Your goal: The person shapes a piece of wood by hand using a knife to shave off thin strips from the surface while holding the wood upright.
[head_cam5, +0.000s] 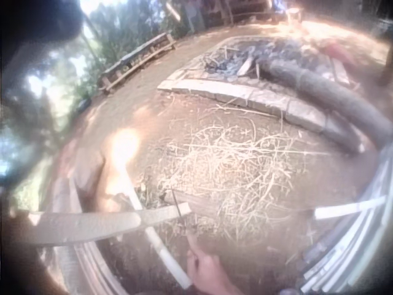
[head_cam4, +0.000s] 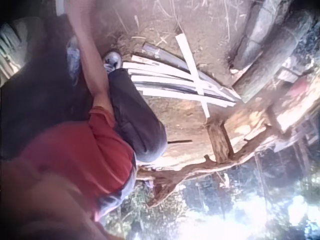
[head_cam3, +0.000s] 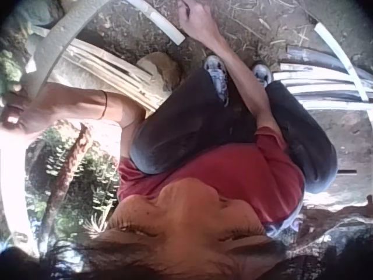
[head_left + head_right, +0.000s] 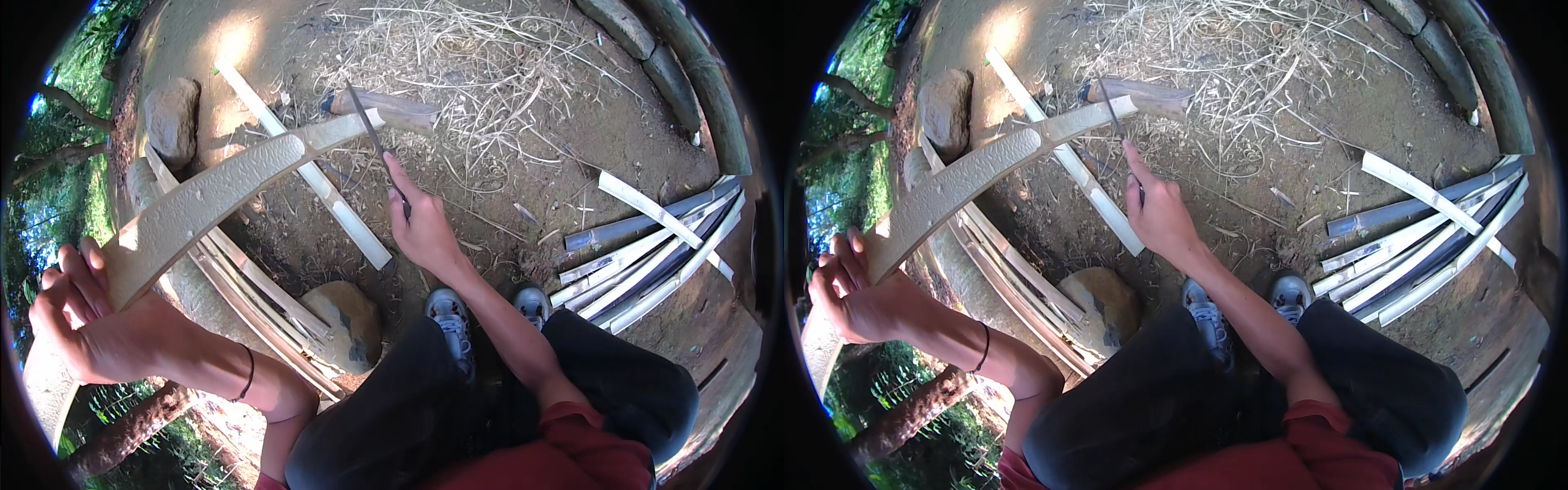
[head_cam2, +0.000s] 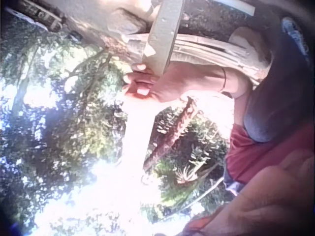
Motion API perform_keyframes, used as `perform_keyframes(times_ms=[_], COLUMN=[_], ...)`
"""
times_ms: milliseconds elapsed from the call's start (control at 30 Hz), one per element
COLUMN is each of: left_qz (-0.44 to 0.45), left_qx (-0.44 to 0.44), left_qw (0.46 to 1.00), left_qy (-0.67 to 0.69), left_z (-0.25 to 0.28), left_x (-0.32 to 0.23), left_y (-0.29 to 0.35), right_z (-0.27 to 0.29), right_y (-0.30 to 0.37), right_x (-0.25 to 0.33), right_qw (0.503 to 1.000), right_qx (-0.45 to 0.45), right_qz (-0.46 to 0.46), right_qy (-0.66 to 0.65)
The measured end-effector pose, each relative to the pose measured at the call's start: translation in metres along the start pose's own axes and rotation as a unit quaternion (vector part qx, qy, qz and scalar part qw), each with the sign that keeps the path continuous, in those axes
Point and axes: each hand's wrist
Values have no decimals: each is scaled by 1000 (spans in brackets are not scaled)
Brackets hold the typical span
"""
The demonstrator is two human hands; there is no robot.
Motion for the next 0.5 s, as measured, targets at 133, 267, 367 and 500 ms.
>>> perform_keyframes(times_ms=[133, 267, 367, 500], left_qz=[-23, -6, -30, 16], left_qx=[-84, -65, -52, -115], left_qw=[993, 994, 995, 987], left_qy=[-83, -88, -74, -111], left_z=[-21, -13, -30, -34], left_x=[2, 1, -2, -5], left_y=[10, 5, 19, 24], right_z=[-6, 10, 16, 21], right_y=[11, 5, 6, 16], right_x=[9, -29, -21, 69], right_qw=[999, 995, 995, 993], right_qx=[33, 35, 12, 49], right_qz=[18, -67, -86, -82], right_qy=[8, 65, 42, -70])
Point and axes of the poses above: each hand's wrist, its own y-axis away from the middle knuckle, its own z-axis out of the back of the hand, x = y × z, and after that the axes turned 3 degrees about -x, right-handed
